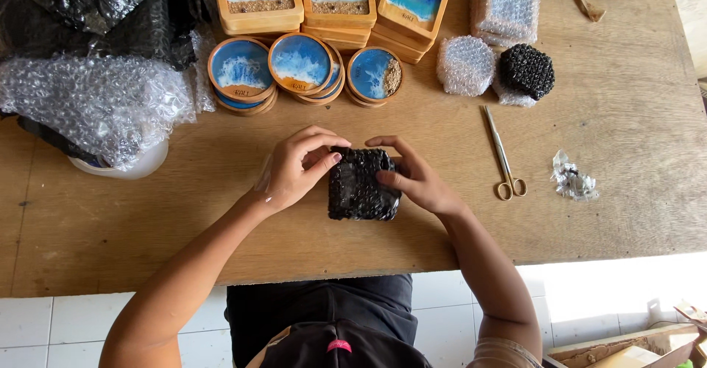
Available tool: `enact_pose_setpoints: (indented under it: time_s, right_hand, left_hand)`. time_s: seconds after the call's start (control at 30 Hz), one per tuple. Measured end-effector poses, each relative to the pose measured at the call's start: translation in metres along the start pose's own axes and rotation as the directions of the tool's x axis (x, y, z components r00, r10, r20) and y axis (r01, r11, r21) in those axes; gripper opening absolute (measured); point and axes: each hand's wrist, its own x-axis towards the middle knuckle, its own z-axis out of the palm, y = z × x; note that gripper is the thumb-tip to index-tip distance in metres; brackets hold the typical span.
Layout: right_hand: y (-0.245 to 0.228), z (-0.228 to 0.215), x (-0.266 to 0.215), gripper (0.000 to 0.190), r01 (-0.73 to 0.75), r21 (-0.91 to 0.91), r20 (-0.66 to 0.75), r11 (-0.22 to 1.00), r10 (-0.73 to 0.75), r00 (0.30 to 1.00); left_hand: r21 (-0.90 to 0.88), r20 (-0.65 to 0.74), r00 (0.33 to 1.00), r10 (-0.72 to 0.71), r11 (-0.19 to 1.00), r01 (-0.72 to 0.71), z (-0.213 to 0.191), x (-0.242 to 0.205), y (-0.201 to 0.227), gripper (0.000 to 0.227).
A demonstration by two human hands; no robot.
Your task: The person wraps round and square wooden coasters in bubble wrap and secures them with adhesive tape using scissors to cut the tape.
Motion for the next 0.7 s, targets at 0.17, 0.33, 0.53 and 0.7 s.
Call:
enact_pose_setpoints:
  time_s: [0.17, 0.33, 0.53, 0.7]
  right_hand:
    - [-0.014, 0.008, -0.002, 0.037, 0.037, -0.216, -0.178, 0.976, -0.077, 0.981]
    - [-0.020, 0.019, -0.002, 0.034, 0.037, -0.432, -0.225, 0.901, -0.147, 0.963]
    - [-0.023, 0.026, -0.003, 0.033, 0.062, -0.504, -0.187, 0.862, -0.179, 0.966]
    - [-0.027, 0.028, 0.001, 0.030, 0.140, -0.544, -0.127, 0.827, -0.246, 0.961]
  left_hand:
    - [0.031, -0.010, 1.000, 0.014, 0.999, -0.013, -0.003, 0.001, -0.005, 0.013]
    - [0.059, 0.047, 0.999, 0.020, 0.998, -0.023, -0.002, -0.001, -0.002, 0.007]
    - [0.047, 0.121, 0.991, -0.060, 0.997, 0.055, 0.008, -0.005, -0.012, 0.004]
    - [-0.023, 0.136, 0.974, -0.180, 0.982, 0.185, 0.013, -0.007, -0.022, 0.006]
